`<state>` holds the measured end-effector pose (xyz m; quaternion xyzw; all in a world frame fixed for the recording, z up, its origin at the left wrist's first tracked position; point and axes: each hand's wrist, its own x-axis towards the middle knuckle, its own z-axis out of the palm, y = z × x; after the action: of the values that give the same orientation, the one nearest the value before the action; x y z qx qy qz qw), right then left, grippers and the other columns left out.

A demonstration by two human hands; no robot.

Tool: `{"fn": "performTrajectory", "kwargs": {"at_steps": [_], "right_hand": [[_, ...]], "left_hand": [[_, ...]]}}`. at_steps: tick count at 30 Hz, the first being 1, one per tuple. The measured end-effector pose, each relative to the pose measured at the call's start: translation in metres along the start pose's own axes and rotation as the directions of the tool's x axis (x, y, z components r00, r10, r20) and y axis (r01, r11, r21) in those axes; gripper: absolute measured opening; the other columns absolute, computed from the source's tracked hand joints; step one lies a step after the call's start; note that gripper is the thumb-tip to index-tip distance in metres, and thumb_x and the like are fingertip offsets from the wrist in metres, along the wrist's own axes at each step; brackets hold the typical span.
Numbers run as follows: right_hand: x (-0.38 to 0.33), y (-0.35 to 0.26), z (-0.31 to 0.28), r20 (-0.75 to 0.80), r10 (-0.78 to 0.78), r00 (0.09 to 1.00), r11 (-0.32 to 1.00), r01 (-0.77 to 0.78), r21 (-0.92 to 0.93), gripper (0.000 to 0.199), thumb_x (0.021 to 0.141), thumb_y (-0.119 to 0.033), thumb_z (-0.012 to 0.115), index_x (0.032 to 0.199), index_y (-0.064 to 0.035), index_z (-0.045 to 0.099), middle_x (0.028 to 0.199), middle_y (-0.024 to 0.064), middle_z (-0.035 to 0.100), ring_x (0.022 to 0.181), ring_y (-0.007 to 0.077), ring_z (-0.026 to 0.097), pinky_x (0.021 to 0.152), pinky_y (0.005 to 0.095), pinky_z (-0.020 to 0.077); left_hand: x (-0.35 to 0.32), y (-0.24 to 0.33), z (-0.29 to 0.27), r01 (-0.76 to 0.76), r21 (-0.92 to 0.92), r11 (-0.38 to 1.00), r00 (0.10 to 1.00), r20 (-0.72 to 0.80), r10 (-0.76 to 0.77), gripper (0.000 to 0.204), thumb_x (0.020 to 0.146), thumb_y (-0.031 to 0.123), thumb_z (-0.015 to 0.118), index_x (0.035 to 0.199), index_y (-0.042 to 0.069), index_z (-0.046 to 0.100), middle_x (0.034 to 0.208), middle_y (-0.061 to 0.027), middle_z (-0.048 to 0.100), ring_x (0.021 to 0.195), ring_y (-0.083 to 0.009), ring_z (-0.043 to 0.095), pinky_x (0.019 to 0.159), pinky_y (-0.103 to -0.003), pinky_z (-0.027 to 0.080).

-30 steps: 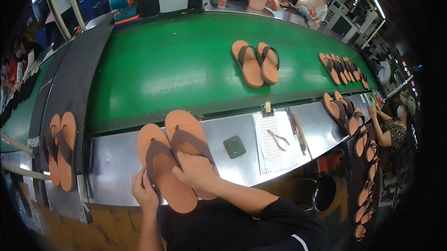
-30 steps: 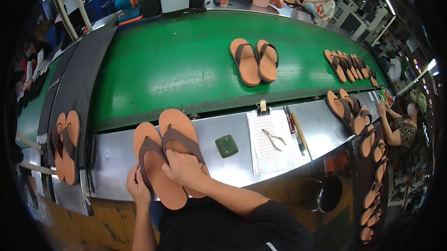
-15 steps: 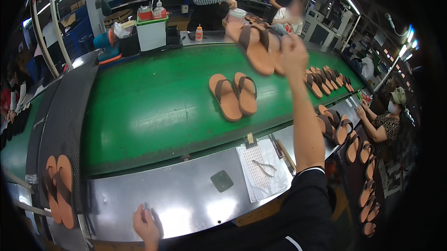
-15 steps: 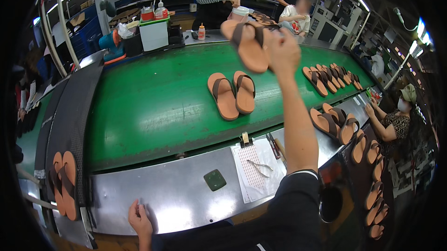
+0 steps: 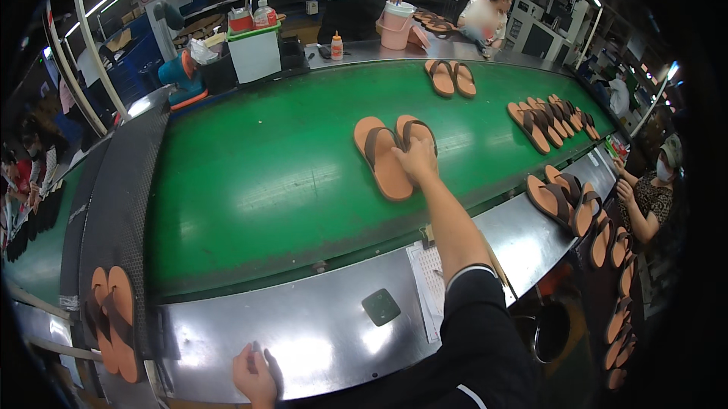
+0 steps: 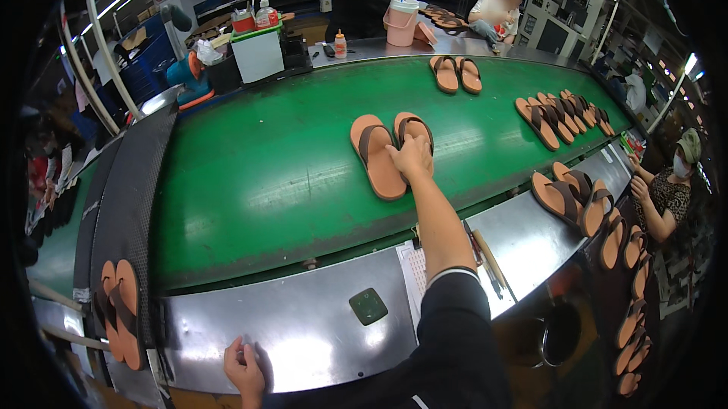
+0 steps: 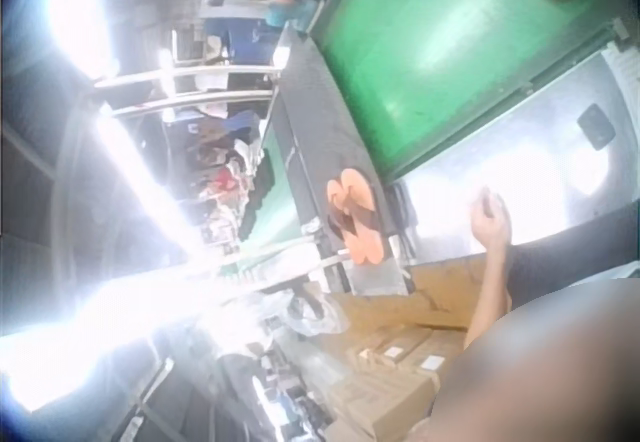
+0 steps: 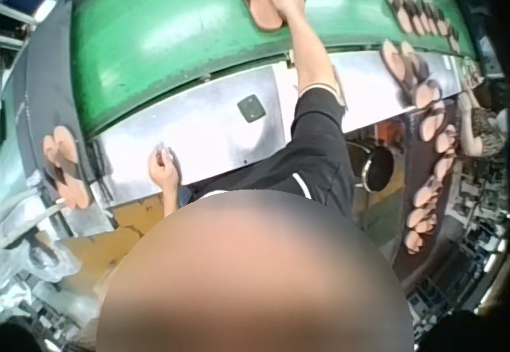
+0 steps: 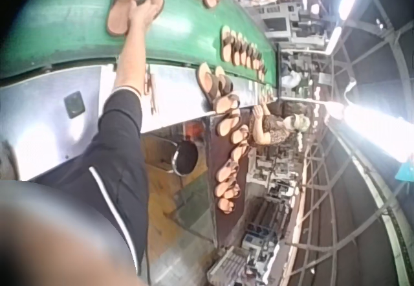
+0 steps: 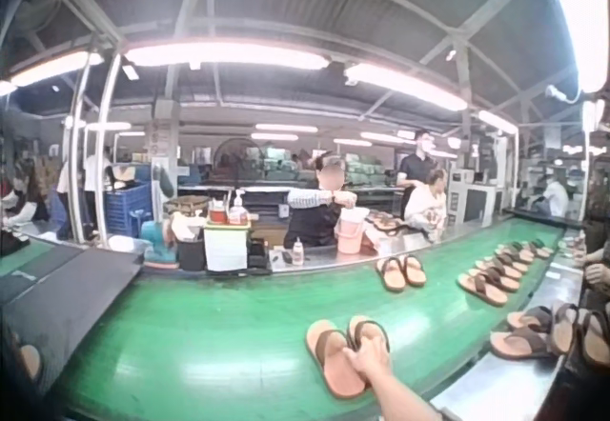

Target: The person rubs the straps and edges of brown flip-flops with a small green block, then inspects the soles and straps. They handle multiple pairs one at a time, turning them over and placing them on a green conveyor belt.

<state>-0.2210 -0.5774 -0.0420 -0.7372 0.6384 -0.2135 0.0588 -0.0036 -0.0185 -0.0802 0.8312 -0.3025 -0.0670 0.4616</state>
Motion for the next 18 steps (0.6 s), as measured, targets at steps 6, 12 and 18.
{"fn": "performTrajectory", "kwargs": {"at_steps": [6,12,18], "right_hand": [[-0.002,-0.040,-0.036,0.111,-0.036,0.993,0.997,0.029,0.068,0.030,0.089,-0.029,0.060,0.101,-0.0038,0.069,0.106,0.0230,0.069,0.100,0.0406,0.066,0.087,0.0508,0.0531],[-0.115,-0.102,-0.087,-0.063,-0.358,0.932,0.875,0.358,0.325,0.027,0.085,-0.024,0.063,0.079,0.0032,0.063,0.076,0.0284,0.063,0.078,0.0479,0.063,0.071,0.0539,0.0500],[-0.292,-0.145,-0.096,0.110,-0.530,0.841,0.675,0.340,0.655,0.026,0.090,-0.024,0.063,0.082,0.0010,0.065,0.069,0.0251,0.063,0.068,0.0441,0.064,0.064,0.0510,0.0511]], "left_hand": [[0.005,-0.014,0.005,-0.079,0.011,0.997,0.995,-0.056,0.079,0.023,0.095,0.006,0.059,0.114,-0.006,0.063,0.087,-0.0068,0.061,0.062,-0.0083,0.054,0.054,-0.023,0.043],[0.001,0.001,0.001,0.113,-0.056,0.992,0.994,0.007,-0.113,0.028,0.091,0.009,0.061,0.116,-0.005,0.064,0.098,-0.0123,0.064,0.081,-0.0196,0.060,0.070,-0.030,0.049],[0.002,0.017,-0.012,-0.099,-0.104,0.990,0.993,0.050,0.105,0.049,0.088,0.017,0.063,0.133,-0.002,0.055,0.113,-0.0147,0.060,0.080,-0.0198,0.058,0.068,-0.030,0.047]]}}
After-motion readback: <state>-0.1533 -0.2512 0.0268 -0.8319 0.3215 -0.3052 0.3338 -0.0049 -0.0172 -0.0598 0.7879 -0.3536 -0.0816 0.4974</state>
